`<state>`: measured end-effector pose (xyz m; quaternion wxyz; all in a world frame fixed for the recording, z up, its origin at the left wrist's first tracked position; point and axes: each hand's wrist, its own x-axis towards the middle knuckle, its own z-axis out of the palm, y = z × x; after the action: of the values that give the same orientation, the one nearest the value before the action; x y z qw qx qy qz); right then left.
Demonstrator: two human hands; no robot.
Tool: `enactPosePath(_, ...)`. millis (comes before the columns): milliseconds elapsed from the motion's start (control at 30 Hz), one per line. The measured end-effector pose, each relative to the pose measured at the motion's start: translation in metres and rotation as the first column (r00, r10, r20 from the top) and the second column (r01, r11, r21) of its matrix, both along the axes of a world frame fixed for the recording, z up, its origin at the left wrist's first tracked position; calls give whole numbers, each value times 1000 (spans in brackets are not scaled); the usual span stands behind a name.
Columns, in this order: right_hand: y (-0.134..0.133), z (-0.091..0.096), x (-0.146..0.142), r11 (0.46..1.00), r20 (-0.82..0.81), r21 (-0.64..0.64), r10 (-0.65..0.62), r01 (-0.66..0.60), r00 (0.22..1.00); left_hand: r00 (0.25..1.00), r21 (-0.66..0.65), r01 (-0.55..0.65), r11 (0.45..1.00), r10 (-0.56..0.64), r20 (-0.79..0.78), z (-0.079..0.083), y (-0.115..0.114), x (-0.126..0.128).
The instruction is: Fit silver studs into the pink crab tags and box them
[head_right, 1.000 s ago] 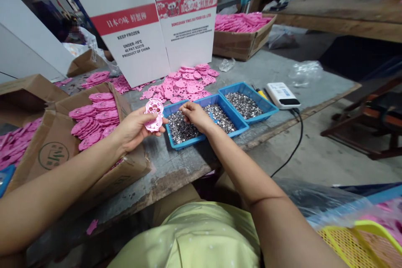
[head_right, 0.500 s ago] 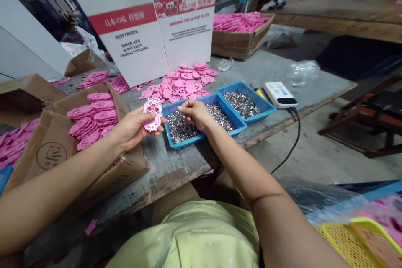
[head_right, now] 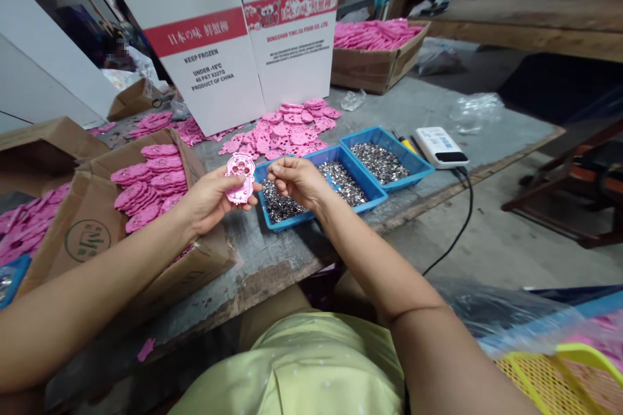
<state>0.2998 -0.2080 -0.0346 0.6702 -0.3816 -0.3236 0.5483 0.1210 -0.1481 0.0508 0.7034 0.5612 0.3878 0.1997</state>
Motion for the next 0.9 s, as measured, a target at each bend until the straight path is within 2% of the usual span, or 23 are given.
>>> enactPosePath(300,-2,6,-13,993,52,66,-101,98,994,1000,24,-16,1000,16,26,-3,1,0)
enactPosePath(600,-4,20,-34,985,222,123,-144,118,964,994,183,-42,982,24,102,-10,2,-3)
enactPosePath(900,-4,28,-35,985,324,130,-154,117,934,994,132,-27,991,13,105,-10,2,-3)
